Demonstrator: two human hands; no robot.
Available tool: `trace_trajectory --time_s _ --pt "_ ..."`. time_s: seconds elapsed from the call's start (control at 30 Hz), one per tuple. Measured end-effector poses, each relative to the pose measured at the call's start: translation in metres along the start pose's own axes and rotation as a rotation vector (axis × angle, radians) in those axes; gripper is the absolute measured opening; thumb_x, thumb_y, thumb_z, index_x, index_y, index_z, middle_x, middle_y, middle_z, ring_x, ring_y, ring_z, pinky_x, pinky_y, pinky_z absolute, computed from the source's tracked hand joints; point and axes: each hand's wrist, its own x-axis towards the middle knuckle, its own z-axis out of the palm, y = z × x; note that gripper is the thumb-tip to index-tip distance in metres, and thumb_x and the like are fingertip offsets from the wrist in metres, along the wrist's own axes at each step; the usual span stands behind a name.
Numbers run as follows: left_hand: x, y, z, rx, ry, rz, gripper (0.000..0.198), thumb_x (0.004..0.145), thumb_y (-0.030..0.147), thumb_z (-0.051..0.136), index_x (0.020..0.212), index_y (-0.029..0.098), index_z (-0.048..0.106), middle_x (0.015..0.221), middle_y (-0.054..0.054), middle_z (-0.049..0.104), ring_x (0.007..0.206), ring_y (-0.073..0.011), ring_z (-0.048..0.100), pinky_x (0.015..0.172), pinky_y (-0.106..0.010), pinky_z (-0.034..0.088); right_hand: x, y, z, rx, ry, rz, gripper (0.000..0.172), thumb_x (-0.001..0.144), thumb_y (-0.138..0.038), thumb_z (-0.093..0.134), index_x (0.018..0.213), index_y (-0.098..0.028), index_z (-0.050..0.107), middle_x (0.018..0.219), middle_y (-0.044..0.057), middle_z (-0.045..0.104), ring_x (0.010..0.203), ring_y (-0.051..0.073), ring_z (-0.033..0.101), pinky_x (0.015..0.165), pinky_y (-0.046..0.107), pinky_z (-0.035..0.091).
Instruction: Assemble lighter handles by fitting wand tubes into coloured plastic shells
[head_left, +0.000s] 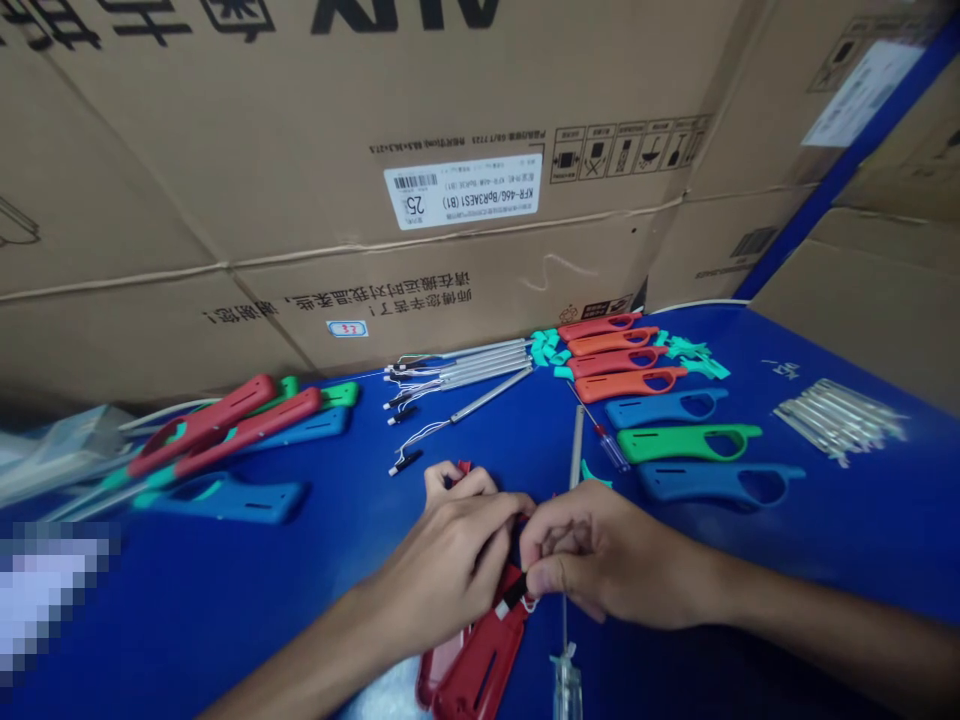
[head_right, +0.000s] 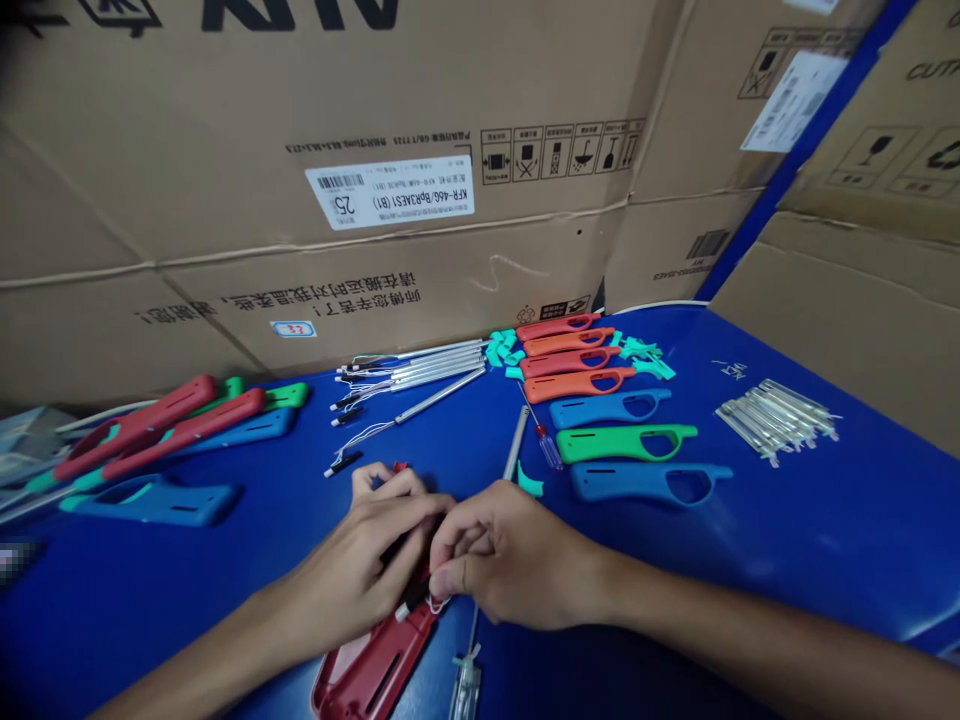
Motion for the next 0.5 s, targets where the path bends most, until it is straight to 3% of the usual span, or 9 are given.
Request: trace_trajectory --time_s 0.23,0.33,0.43,0.5 --pt "0.003 -0.019 -0.026 0.226 0.074 0.058 0.032 0.092 0.005 0.041 0.107 0.022 0.063 0.093 -0.003 0.069 0.098 -0.0221 0.057 0.093 -0.048 0.027 0.001 -0.001 -0.004 0.056 0.063 -0.060 0.014 0.073 -0.027 0.068 0.075 -0.015 0.061 0.048 -0.008 0.053 0.034 0.005 0.045 0.036 0.016 0.035" --pt "-0.005 -0.023 -0.035 0.162 0.153 0.075 0.036 0.091 0.003 0.035 0.104 0.021 0.063 0.112 -0.006 0.066 0.110 -0.0214 0.056 0.098 -0.044 0.035 0.003 0.002 -0.002 0.044 0.055 -0.035 0.019 0.078 -0.029 0.063 0.089 -0.014 0.064 0.054 -0.004 0.059 0.034 0.006 0.045 0.035 0.018 0.037" --pt "-0.023 -0.010 -0.032 0.089 0.313 0.004 0.029 0.091 0.007 0.036 0.100 0.019 0.060 0.100 -0.006 0.067 0.096 -0.0190 0.059 0.083 -0.035 0.046 0.001 0.001 -0.004 -0.119 0.129 -0.101 0.024 0.083 -0.023 0.056 0.102 -0.013 0.066 0.061 -0.001 0.063 0.042 0.008 0.049 0.041 0.020 0.040" --pt "-0.035 0.006 -0.023 0.130 0.373 -0.049 0.018 0.090 0.014 0.042 0.092 0.020 0.059 0.083 -0.003 0.065 0.078 -0.0180 0.059 0.073 -0.035 0.046 -0.004 -0.003 -0.010 -0.335 0.202 -0.232 0.019 0.082 -0.016 0.055 0.095 -0.015 0.068 0.068 0.001 0.065 0.049 0.009 0.050 0.046 0.020 0.039"
